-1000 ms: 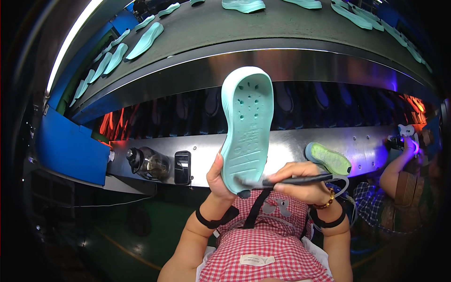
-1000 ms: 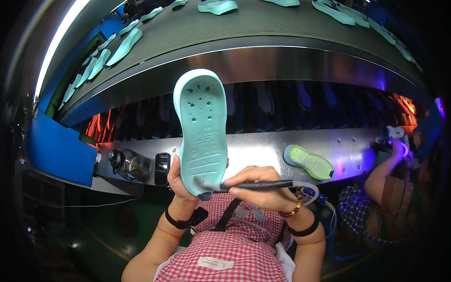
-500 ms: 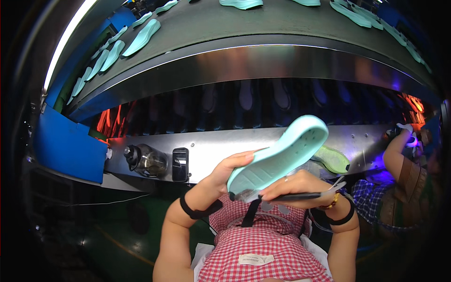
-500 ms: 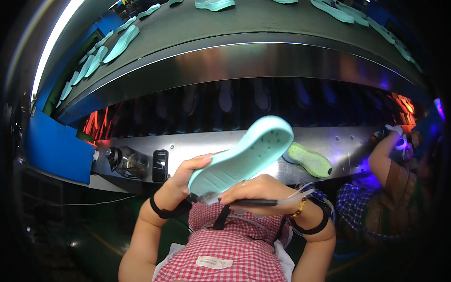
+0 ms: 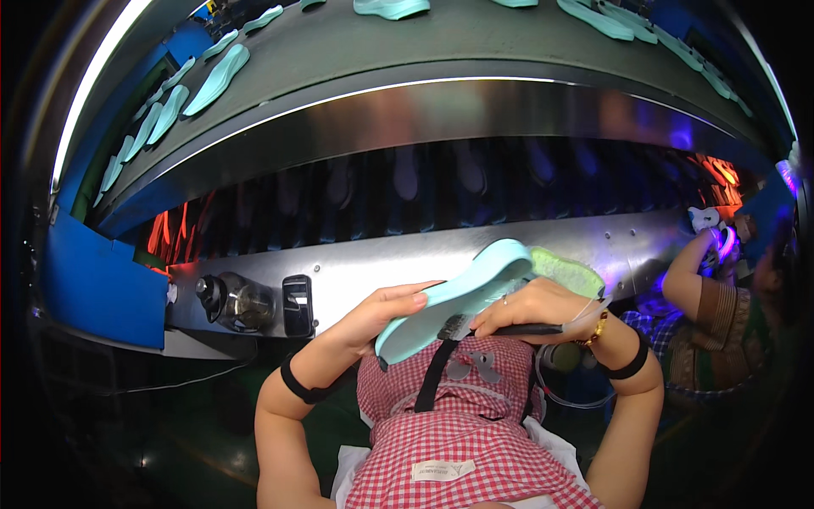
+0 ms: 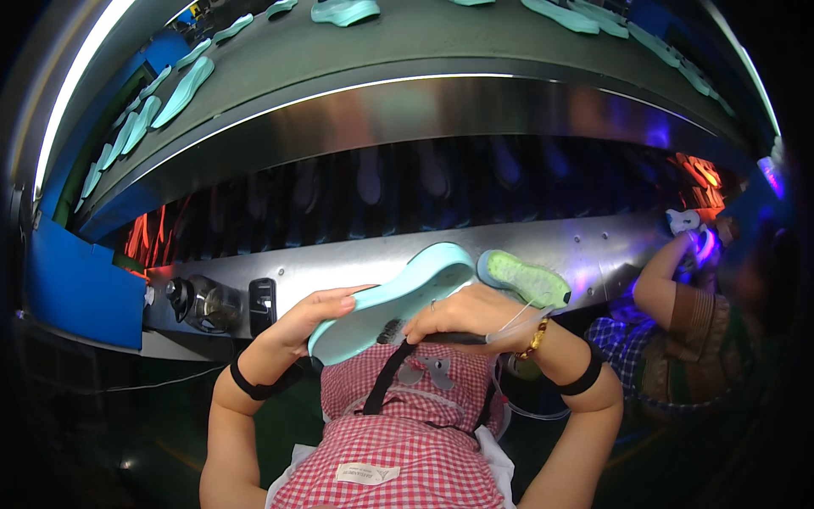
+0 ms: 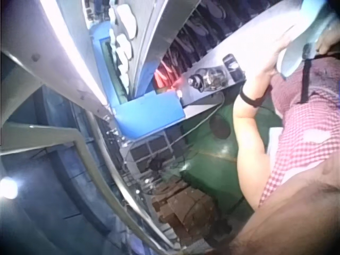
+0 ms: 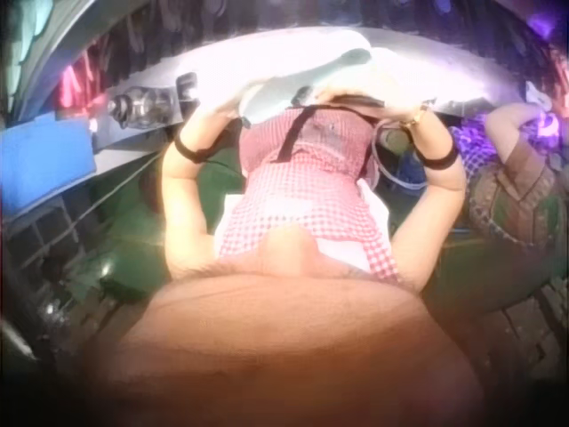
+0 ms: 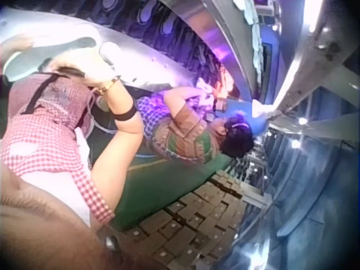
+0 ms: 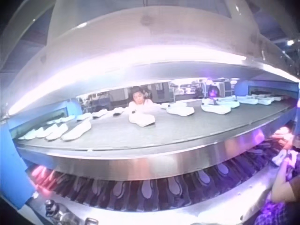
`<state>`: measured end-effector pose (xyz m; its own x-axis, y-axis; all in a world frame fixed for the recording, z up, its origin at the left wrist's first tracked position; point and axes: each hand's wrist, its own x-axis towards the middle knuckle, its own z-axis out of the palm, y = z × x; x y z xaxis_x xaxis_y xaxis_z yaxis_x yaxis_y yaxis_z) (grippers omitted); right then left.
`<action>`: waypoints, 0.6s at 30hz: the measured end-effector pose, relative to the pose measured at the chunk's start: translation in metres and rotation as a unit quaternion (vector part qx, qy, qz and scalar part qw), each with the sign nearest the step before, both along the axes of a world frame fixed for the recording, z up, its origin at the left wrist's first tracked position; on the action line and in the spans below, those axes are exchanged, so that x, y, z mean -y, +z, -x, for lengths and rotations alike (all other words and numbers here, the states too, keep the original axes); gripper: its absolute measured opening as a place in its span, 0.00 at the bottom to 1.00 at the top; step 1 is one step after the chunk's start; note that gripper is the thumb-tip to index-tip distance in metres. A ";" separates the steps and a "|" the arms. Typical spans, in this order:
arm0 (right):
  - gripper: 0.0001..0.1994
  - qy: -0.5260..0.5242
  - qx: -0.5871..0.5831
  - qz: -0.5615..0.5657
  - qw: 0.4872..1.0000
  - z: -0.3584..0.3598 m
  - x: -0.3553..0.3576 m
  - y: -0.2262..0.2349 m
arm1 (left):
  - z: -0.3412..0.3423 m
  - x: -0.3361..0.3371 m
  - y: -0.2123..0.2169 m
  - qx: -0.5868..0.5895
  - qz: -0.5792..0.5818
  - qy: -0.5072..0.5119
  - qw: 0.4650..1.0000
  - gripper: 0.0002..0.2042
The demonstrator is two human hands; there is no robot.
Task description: Apply glue to the bottom of shoe soles using a brush.
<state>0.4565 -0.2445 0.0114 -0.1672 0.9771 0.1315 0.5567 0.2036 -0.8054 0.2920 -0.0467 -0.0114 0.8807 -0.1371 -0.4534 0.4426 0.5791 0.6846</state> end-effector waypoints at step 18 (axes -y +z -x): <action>0.09 -0.358 -0.394 -0.016 0.846 -0.001 0.004 -0.074 | -0.011 0.019 -0.070 0.016 0.254 0.139 0.957 0.27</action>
